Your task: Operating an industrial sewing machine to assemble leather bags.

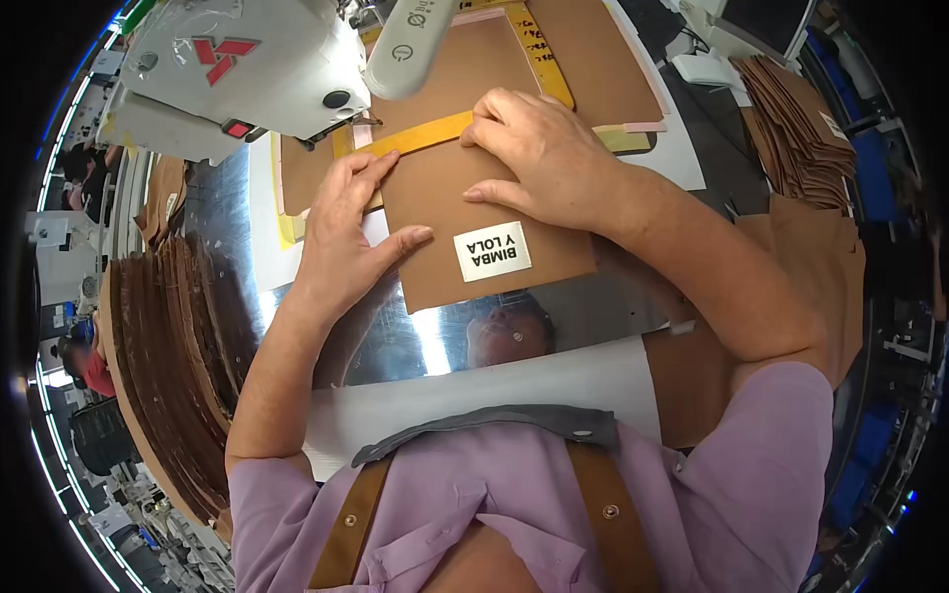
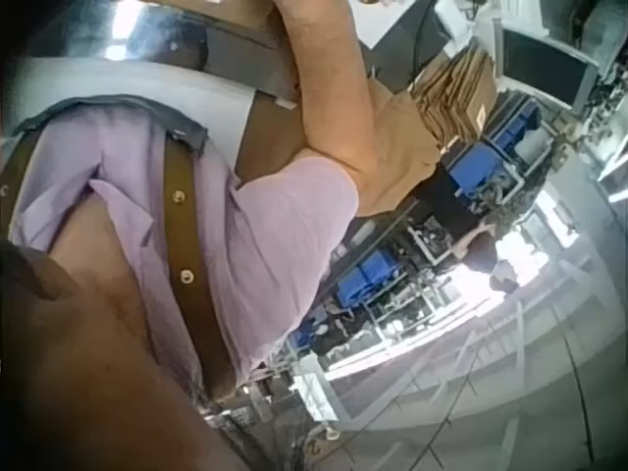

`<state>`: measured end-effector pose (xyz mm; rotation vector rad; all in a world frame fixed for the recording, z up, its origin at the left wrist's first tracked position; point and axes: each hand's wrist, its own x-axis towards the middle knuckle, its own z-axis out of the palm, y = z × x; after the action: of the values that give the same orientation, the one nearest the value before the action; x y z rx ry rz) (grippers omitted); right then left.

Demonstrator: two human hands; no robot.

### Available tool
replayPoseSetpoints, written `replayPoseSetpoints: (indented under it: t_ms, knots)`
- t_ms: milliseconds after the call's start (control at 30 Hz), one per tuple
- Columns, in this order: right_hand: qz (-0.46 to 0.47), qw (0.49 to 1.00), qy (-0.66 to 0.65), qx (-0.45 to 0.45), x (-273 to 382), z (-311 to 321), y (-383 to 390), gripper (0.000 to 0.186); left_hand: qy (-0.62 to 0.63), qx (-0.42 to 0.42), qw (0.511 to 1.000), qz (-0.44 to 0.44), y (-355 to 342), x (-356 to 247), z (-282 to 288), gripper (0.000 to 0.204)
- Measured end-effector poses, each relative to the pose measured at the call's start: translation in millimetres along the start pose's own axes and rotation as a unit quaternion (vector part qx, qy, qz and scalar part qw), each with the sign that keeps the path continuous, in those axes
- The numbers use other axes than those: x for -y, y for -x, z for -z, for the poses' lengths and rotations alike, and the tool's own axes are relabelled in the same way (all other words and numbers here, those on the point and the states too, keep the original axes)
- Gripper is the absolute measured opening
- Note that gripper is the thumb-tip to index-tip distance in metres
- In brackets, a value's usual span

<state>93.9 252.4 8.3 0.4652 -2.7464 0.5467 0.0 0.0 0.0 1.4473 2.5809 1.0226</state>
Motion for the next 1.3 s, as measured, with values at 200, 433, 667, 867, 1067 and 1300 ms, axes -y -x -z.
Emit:
replayPoseSetpoints:
  t_ms: [200,433,667,867,1067,1300]
  knots:
    - [-0.007,0.999,-0.031,-0.043,2,-18,-33,0.040,-0.032,0.016,0.999,0.024,-21,15,12,0.058]
    - [-0.001,0.998,-0.055,0.012,8,-32,-61,0.035,-0.044,0.015,0.996,0.081,-22,8,13,0.061]
    - [-0.004,1.000,-0.020,-0.009,15,-32,-52,0.035,-0.101,-0.018,0.991,0.085,-6,8,13,0.080]
    - [0.009,0.999,-0.041,-0.005,16,-40,-56,0.030,-0.060,0.012,0.994,0.088,-12,13,11,0.078]
    - [0.031,0.996,-0.078,-0.030,3,-32,-58,0.018,-0.066,-0.015,0.997,0.042,-13,12,11,0.073]
    - [-0.110,0.959,-0.259,0.036,-58,0,-77,0.020,0.131,-0.097,0.971,0.173,-23,75,43,0.029]
